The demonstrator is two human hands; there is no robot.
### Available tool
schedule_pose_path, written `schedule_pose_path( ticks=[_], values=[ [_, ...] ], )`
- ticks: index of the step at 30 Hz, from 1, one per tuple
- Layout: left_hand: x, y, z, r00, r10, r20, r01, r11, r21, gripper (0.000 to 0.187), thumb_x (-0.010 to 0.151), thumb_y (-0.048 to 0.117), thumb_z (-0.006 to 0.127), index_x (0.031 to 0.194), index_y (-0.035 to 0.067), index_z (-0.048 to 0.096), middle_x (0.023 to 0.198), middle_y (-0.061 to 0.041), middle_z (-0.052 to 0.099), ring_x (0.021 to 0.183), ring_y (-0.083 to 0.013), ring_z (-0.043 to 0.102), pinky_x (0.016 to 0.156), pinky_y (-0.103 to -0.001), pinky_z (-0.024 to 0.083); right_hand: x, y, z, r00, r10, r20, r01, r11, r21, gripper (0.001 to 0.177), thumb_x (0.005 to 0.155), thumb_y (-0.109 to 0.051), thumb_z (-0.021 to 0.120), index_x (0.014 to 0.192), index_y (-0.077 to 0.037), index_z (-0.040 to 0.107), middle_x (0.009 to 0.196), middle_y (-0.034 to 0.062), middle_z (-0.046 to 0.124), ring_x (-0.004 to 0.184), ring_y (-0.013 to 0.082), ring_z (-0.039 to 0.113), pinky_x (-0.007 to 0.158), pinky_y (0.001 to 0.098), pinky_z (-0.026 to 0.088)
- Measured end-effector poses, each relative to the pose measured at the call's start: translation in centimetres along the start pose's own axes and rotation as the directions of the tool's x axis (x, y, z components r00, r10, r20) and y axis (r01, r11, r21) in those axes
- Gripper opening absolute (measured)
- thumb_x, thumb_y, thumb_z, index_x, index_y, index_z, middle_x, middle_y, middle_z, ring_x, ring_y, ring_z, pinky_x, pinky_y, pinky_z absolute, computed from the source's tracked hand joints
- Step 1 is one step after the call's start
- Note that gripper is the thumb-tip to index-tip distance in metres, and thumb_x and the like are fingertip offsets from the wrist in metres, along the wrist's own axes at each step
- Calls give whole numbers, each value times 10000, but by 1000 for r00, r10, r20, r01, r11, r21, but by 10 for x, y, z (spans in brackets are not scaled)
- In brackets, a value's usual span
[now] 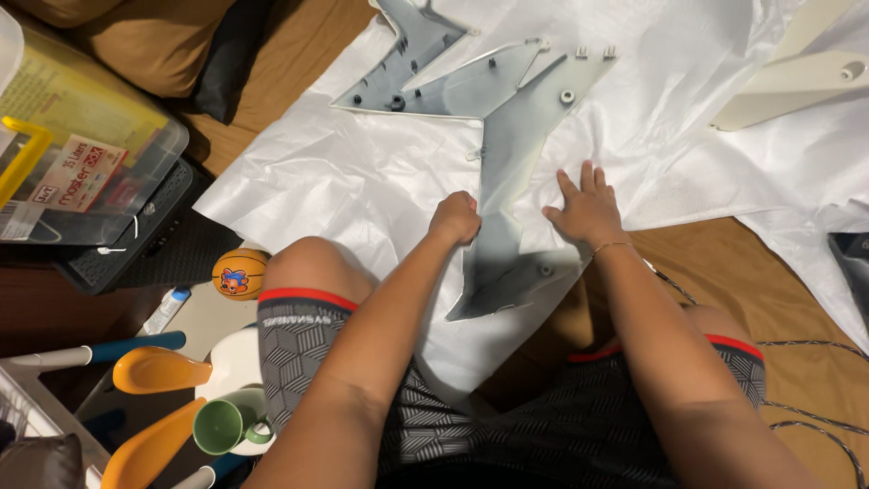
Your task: The person picks up black plastic parts from a white styrofoam tray, moves to a table, and begins assembling them with a larger white plastic body. They align and press the black pieces onto the white body, securing them in place.
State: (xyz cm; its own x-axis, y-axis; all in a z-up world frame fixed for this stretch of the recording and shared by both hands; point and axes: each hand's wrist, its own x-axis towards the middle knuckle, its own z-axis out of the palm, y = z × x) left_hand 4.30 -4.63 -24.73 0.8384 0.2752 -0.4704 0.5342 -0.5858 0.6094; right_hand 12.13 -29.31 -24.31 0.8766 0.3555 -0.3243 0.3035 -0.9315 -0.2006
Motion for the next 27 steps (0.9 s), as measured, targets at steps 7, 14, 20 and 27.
schedule_pose_path(
  ticks=[7, 14, 20, 27],
  values=[
    [-35, -3, -24, 997, 68, 44, -70, 997, 43, 146, 843, 104, 684, 964, 55, 617, 939, -133, 729, 915, -311, 710, 817, -412, 550, -1, 0, -1, 990, 96, 106, -92, 995, -41, 921, 879, -554, 626, 1634, -212, 224, 1689, 249, 58, 1548, 464, 72, 1210, 543, 214],
    [-53, 12, -40, 989, 93, 119, -121, 959, 256, 363, 874, 314, 699, 1175, 113, 670, 1125, -141, 719, 1091, -328, 670, 947, -431, 522, -2, -3, 0, 986, 121, 117, -114, 991, -64, 939, 901, -531, 620, 1648, -169, 180, 1686, 281, 33, 1546, 493, 62, 1219, 536, 214],
    [-68, 48, -84, 975, -122, 185, -14, 799, 601, 657, 924, 268, 644, 1493, 116, 353, 1580, -182, 215, 1443, -445, 235, 1105, -656, 327, -1, -4, -1, 978, 149, 144, -144, 989, -44, 953, 902, -510, 617, 1644, -151, 139, 1687, 264, -1, 1554, 477, 24, 1235, 525, 171],
    [-53, 27, -169, 849, -463, 253, 71, 576, 815, 796, 912, 356, 672, 1555, 165, 242, 1581, -158, 147, 1457, -456, 179, 1110, -675, 322, -7, -5, 1, 977, 168, 129, -169, 986, 0, 945, 910, -478, 615, 1641, -112, 141, 1679, 295, 1, 1553, 484, 26, 1245, 516, 162]
  ],
)
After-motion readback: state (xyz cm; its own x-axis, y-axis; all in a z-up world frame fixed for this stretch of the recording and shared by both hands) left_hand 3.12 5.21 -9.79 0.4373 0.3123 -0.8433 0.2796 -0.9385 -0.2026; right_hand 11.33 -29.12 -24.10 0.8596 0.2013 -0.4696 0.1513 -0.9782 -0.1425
